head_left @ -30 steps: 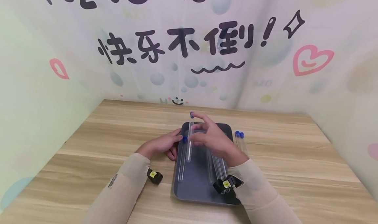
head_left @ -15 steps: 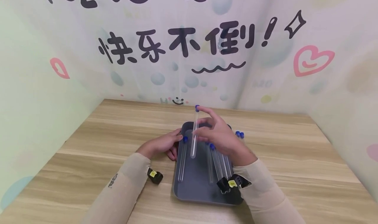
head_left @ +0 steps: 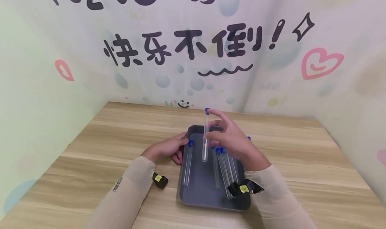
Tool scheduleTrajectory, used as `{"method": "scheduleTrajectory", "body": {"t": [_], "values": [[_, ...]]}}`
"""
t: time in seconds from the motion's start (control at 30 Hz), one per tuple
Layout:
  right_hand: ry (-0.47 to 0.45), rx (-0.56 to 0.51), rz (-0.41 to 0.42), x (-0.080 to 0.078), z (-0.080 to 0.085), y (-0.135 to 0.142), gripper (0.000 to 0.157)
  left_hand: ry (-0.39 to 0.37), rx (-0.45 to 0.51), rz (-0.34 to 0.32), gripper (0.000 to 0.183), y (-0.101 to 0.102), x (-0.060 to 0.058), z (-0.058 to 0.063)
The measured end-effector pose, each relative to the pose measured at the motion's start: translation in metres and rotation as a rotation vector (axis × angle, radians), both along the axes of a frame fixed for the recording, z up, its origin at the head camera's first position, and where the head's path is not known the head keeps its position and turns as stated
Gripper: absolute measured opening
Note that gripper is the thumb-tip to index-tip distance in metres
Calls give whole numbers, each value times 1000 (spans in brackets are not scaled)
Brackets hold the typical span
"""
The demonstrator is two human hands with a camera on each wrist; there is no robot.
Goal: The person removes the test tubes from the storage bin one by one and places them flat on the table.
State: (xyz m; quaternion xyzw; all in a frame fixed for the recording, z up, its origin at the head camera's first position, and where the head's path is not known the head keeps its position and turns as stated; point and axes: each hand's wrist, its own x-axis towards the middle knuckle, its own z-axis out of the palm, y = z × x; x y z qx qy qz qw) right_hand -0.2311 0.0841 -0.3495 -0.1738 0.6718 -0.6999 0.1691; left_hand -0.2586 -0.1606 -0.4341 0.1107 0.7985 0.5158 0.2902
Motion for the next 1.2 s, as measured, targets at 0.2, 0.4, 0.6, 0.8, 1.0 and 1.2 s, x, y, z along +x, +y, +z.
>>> {"method": "scheduleTrajectory", "body": {"t": [0.2,0.4,0.6,0.8,1.0,1.2], "values": [[-3,11,-24,2,-1,14,80,-2,9,-1,54,2,0,-1],[25,44,-37,1,0,34,81,1,4,-5,53,-1,0,-4],[46,89,-68,3,1,55,81,12,8,-21,53,-1,0,-3],[55,112,-129,5,-9,72,79,14,5,-26,52,-1,0,-4],[54,126,-159,1,-16,86,79,11,6,-19,53,1,1,-3],[44,148,-202,-7,-23,95,79,21,-4,-13,54,2,1,-1]]}}
